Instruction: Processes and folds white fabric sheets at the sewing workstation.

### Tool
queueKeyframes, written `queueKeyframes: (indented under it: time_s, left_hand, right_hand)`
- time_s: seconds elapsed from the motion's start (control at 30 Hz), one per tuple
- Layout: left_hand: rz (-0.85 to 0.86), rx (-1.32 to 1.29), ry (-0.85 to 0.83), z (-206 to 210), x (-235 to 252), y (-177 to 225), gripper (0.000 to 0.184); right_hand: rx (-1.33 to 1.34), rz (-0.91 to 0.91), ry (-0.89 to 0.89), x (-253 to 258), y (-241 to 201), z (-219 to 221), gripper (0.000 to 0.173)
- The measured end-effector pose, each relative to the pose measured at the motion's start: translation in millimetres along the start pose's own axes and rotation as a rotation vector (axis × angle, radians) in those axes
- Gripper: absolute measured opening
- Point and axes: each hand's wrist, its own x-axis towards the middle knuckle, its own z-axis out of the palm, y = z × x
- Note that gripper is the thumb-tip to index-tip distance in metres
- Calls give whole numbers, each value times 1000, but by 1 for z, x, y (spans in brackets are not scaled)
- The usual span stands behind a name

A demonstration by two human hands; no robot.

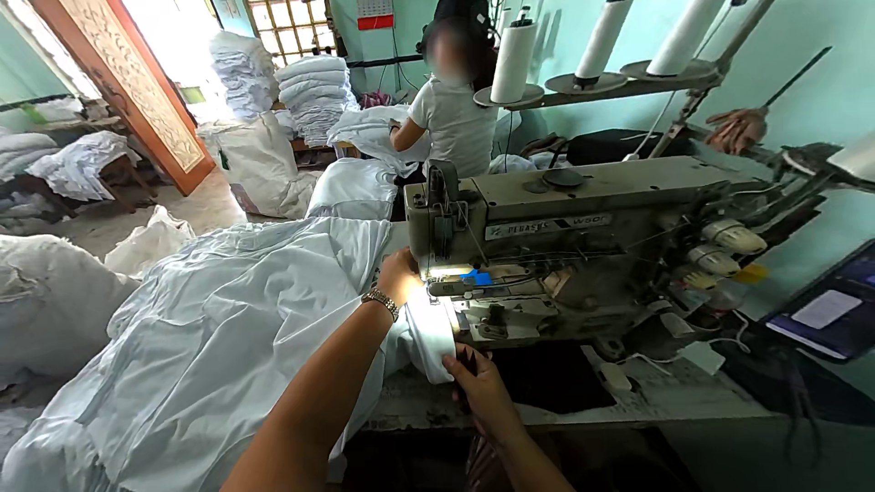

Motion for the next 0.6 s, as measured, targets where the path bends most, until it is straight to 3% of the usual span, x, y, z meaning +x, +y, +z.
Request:
queueKeyframes:
  time_s: [0.2, 0.37, 0.5, 0.6]
  left_hand:
    - [71, 96, 20, -6, 11, -2, 37]
    - [84, -99, 272, -16, 21, -13, 28]
    - [129, -142, 252, -30, -47, -58, 48]
    - [-30, -24, 316, -13, -132, -94, 64]
  right_hand:
    - [-43, -4, 63, 9, -7, 10, 12]
    - [-60, 22, 119, 16, -11, 13, 19]
    - [-64, 27, 90, 18, -7, 7, 15]
    - [-45, 24, 98, 19, -4, 8, 13]
